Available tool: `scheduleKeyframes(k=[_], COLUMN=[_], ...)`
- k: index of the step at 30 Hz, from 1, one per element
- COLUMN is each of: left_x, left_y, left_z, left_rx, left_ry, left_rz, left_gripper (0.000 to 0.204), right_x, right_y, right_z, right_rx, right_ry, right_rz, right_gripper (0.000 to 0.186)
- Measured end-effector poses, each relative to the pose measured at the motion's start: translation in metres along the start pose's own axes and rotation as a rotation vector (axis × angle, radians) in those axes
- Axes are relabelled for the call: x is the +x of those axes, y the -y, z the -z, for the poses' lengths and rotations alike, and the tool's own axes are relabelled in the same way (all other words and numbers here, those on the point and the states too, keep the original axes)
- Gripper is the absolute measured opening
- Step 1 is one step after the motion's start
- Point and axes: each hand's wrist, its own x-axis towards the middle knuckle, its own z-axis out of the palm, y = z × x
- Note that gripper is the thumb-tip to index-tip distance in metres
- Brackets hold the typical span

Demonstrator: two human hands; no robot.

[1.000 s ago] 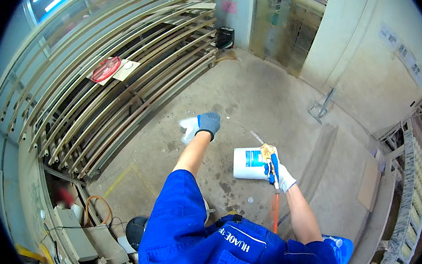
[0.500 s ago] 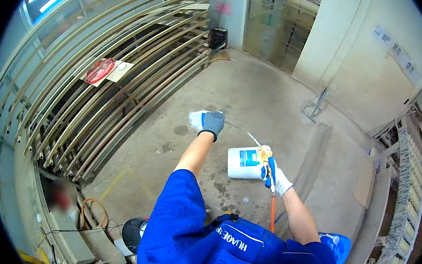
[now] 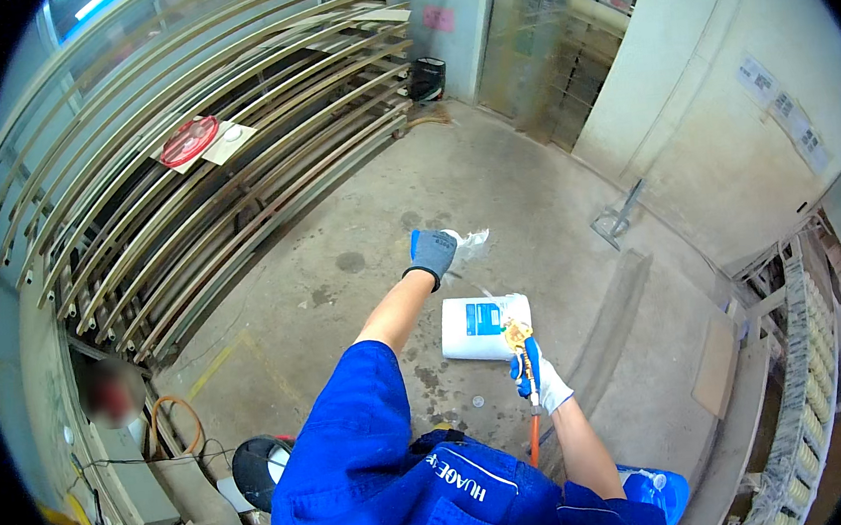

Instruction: The person prepares a spray gun by cleaning it and then fills it with white paint from a bucket. They also pour a liquid from a blue container into a plastic bag and attach the bag to the spray gun.

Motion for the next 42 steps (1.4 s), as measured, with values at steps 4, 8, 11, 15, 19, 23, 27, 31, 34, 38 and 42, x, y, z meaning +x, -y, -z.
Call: scheduleKeyframes(k=[4,8,11,15,19,23,27,31,34,38,42], left_x=[0.005,0.010,0.009,0.011,0.014,0.005,0.004,0.005,-0.019,0.004,-0.003], left_y=[-0.005,-0.001,-0.007,-0.019,-0.017,-0.025,-0.018,-0.018,-0.036,-0.014,-0.013], left_z=[-0.002,-0.014,-0.018,-0.008,-0.011,-0.006,-0.010,0.003,0.085,-0.008,0.013], left_rx=[0.060,0.142,0.125,0.054,-0.003,-0.073,-0.016,-0.071,0.020,-0.079,-0.062], left_ry=[-0.033,-0.001,0.003,-0.013,0.025,0.027,-0.015,0.026,-0.002,0.011,0.012], left_rz=[-0.039,-0.062,-0.082,-0.030,0.022,0.022,0.038,0.051,0.064,0.073,0.081], left_gripper=[0.017,0.017,0.017,0.016,0.017,0.016,0.015,0.016,0.016,0.015,0.016], right_x=[0.001,-0.003,-0.002,0.002,-0.004,-0.008,-0.016,-0.015,-0.021,-0.022,-0.035], right_y=[-0.003,0.003,0.001,0.001,0.003,0.003,0.007,0.000,-0.003,0.002,0.004], right_z=[0.018,0.016,0.018,0.017,0.023,0.036,0.026,0.038,0.050,0.040,0.032], right_rx=[0.155,0.091,0.111,0.090,0.219,0.201,0.114,0.185,0.242,0.235,0.060], right_ry=[0.001,-0.032,0.000,0.016,0.010,0.049,-0.056,-0.020,-0.029,0.080,-0.046], right_rz=[0.024,0.036,0.052,0.034,0.049,0.055,0.050,0.078,0.049,0.086,0.039], right_gripper=[0.054,0.055,0.054,0.052,0.050,0.049,0.052,0.052,0.050,0.050,0.051])
